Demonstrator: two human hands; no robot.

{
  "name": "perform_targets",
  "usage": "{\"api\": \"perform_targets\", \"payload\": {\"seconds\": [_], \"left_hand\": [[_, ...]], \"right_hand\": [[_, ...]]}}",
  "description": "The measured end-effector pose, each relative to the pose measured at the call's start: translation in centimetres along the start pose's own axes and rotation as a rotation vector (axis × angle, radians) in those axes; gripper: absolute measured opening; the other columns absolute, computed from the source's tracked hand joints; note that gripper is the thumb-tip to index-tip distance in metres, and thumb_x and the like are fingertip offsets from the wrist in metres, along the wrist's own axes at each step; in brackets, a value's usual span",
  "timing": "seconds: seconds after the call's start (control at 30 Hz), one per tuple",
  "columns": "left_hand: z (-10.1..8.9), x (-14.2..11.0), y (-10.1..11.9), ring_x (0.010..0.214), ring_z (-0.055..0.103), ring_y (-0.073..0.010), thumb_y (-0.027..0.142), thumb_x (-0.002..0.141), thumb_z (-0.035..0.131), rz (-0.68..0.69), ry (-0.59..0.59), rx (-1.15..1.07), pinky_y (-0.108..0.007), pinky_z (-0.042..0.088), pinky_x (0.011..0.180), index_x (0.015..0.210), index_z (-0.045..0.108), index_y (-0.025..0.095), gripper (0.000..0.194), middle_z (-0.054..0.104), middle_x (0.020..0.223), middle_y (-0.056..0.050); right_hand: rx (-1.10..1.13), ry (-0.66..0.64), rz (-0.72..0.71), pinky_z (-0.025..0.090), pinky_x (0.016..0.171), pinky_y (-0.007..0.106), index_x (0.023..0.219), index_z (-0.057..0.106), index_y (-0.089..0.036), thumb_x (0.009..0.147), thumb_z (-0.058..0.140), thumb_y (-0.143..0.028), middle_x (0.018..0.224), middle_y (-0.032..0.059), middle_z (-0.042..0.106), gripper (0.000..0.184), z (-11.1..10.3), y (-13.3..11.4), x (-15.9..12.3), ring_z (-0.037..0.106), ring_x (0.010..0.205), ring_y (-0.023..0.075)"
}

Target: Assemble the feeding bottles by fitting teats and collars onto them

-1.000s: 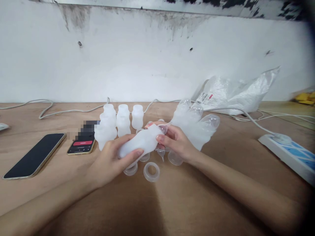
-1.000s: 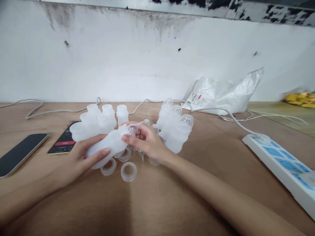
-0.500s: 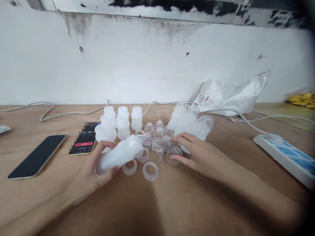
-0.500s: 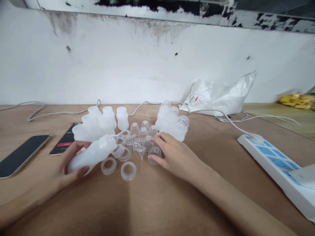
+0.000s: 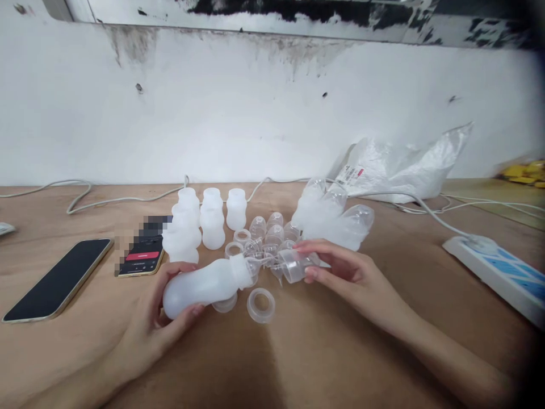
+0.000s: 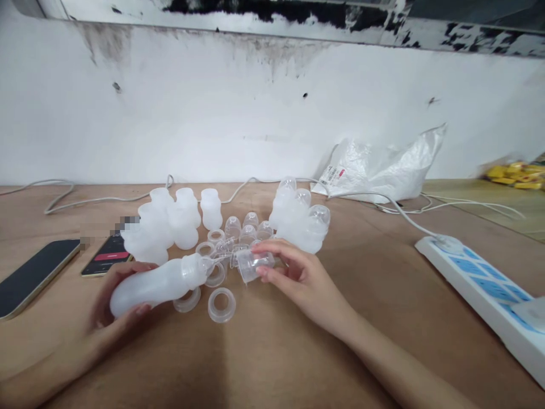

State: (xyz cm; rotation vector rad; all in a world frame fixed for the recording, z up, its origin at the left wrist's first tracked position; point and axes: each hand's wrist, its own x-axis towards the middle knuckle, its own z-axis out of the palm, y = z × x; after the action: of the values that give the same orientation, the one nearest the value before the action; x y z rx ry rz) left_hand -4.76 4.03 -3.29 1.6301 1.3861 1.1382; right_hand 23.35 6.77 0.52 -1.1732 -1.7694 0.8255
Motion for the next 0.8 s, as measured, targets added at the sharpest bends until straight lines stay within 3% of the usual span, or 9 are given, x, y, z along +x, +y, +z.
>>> {"api": "perform_targets", "payload": {"seconds": [0.13,0.27,0.43,0.63,0.8], "left_hand": [[0.0,0.1,0.0,0.077,0.054,-0.0190,0.042,0.075,0.056,-0.001,0.020,0.007,-0.023,0.044,0.050,0.103,0.040,0.027,0.035,0.051,0.104,-0.005],[0.0,0.1,0.2,0.081,0.054,-0.0205,0.043,0.075,0.055,-0.001,0.016,0.042,-0.023,0.044,0.051,0.104,0.040,0.026,0.037,0.051,0.107,-0.006],[-0.2,0.1,0.1,0.084,0.057,-0.0215,0.043,0.076,0.054,-0.015,-0.027,0.067,-0.024,0.047,0.053,0.107,0.038,0.027,0.038,0.053,0.111,-0.005],[-1.0,0.5,-0.1,0.097,0.057,-0.0231,0.034,0.078,0.057,0.028,-0.201,0.147,-0.029,0.052,0.072,0.112,0.037,0.028,0.039,0.052,0.118,-0.004],[-1.0,0.5,-0.3,0.100,0.055,-0.0221,0.033,0.079,0.056,0.060,-0.182,0.165,-0.028,0.052,0.074,0.113,0.039,0.029,0.039,0.049,0.120,-0.004]], "right_hand": [[0.316,0.038,0.102,0.052,0.078,0.038,0.096,0.063,-0.026,0.074,0.064,-0.032,0.102,0.0048,0.065,0.023,1.2,0.9,-0.3,0.061,0.093,0.0206],[0.475,0.012,0.132,0.049,0.085,0.038,0.100,0.060,-0.027,0.072,0.067,-0.026,0.101,0.0038,0.066,0.029,2.0,1.9,-0.6,0.060,0.096,0.0186],[0.504,-0.040,0.141,0.050,0.085,0.036,0.101,0.061,-0.029,0.072,0.067,-0.023,0.105,0.0028,0.065,0.030,2.7,2.2,-0.8,0.060,0.098,0.0171],[0.501,-0.066,0.166,0.048,0.089,0.037,0.102,0.061,-0.028,0.073,0.066,-0.023,0.102,0.0024,0.067,0.030,3.0,2.0,-0.8,0.060,0.100,0.0171],[0.508,-0.065,0.176,0.048,0.090,0.035,0.102,0.061,-0.028,0.073,0.066,-0.023,0.103,0.0017,0.067,0.030,3.1,2.2,-0.8,0.060,0.100,0.0161]]}}
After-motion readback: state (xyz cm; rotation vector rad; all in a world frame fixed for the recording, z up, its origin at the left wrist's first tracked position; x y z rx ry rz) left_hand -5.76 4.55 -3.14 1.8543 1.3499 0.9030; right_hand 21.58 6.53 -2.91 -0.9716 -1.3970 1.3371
